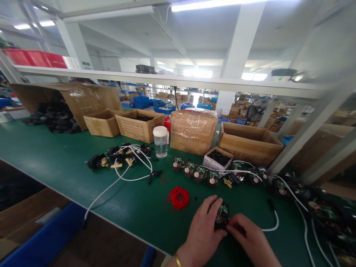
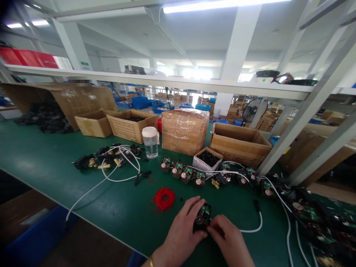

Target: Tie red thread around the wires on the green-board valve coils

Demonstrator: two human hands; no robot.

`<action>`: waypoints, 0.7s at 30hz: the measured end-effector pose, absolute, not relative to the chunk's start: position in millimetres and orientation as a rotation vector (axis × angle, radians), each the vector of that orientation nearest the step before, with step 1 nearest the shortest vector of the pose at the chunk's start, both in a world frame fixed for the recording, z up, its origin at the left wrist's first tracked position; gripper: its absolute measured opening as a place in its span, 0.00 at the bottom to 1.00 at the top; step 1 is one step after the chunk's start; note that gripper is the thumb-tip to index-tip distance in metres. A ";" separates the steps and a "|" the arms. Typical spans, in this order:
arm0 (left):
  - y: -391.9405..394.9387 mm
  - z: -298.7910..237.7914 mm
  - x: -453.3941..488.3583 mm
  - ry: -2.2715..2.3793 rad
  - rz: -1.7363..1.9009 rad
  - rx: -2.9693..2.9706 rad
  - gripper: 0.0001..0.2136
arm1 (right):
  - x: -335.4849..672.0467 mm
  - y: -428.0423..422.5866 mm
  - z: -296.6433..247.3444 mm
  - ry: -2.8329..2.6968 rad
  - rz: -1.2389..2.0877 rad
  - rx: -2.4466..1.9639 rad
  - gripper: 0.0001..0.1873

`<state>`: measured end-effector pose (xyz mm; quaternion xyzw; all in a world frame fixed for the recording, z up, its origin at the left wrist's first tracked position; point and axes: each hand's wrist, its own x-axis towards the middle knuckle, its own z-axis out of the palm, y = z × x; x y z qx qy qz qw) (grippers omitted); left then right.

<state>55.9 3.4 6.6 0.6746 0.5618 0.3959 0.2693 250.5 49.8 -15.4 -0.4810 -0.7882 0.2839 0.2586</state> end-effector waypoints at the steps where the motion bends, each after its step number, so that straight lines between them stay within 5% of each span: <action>1: -1.0 7.1 50.0 1.561 1.050 1.823 0.39 | 254.5 46.9 -18.4 -2.135 0.784 -1.311 0.12; 8: -25.7 13.2 -43.5 2.484 0.846 1.417 0.11 | 277.1 29.1 -26.4 -2.067 0.924 -1.443 0.20; 21: -9.3 24.5 -73.6 2.493 0.487 1.427 0.09 | 270.7 25.3 -27.5 -2.022 0.862 -1.426 0.19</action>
